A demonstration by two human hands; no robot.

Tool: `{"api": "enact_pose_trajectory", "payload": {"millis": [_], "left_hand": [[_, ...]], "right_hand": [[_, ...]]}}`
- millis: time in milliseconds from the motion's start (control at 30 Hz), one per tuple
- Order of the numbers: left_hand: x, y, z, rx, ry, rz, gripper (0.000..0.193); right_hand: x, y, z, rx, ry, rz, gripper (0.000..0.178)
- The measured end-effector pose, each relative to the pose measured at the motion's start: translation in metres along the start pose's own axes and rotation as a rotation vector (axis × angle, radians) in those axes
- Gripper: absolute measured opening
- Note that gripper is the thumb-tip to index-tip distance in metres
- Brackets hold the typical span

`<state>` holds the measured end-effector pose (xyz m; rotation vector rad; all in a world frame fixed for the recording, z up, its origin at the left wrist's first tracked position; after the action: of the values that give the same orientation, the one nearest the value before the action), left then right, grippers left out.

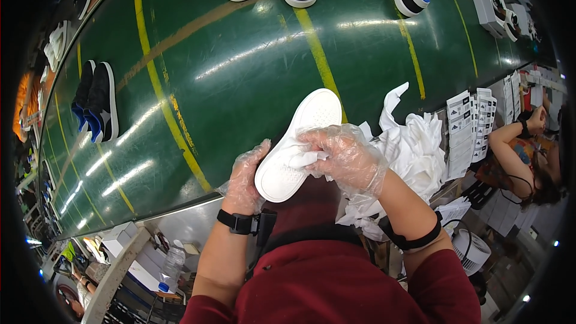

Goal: The recorder uses a cleaning solution and cloth to wipe the soles and sides of shoes on an assembly line.

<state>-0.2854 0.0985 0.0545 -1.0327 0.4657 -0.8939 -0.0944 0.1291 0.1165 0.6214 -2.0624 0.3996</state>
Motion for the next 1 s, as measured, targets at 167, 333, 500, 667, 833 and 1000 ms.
{"api": "enact_pose_trajectory", "payload": {"millis": [167, 333, 500, 667, 833, 1000], "left_hand": [[0.001, 0.007, -0.009, -0.002, -0.012, 0.007, 0.018], [0.004, 0.005, 0.0, 0.052, -0.029, -0.029, 0.019], [0.004, -0.002, -0.01, 0.01, -0.069, 0.011, 0.019], [0.005, -0.005, -0.007, 0.032, -0.085, 0.029, 0.019], [0.006, 0.003, -0.034, 0.058, -0.143, 0.013, 0.018], [0.004, -0.011, -0.016, 0.039, -0.144, 0.019, 0.017]], "right_hand": [[0.02, -0.008, 0.002, -0.056, -0.24, -0.216, 0.036], [0.02, -0.026, 0.022, -0.269, -0.105, -0.24, 0.025], [-0.003, -0.012, -0.014, -0.373, -0.128, -0.221, 0.028], [-0.02, -0.015, 0.0, -0.408, -0.25, -0.246, 0.025], [0.073, -0.029, 0.061, -0.216, -0.146, -0.423, 0.037], [-0.006, -0.007, -0.004, -0.474, -0.213, -0.163, 0.037]]}}
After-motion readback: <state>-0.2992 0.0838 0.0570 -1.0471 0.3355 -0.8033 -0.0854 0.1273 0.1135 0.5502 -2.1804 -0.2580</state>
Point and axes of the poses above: each hand's wrist, its own y-axis towards the middle knuckle, its own z-axis out of the palm, x = y × z, the point moved 3 cm from there along y, towards the middle knuckle, and after that the axes turned 14 degrees about -z, right-handed, at the moved point
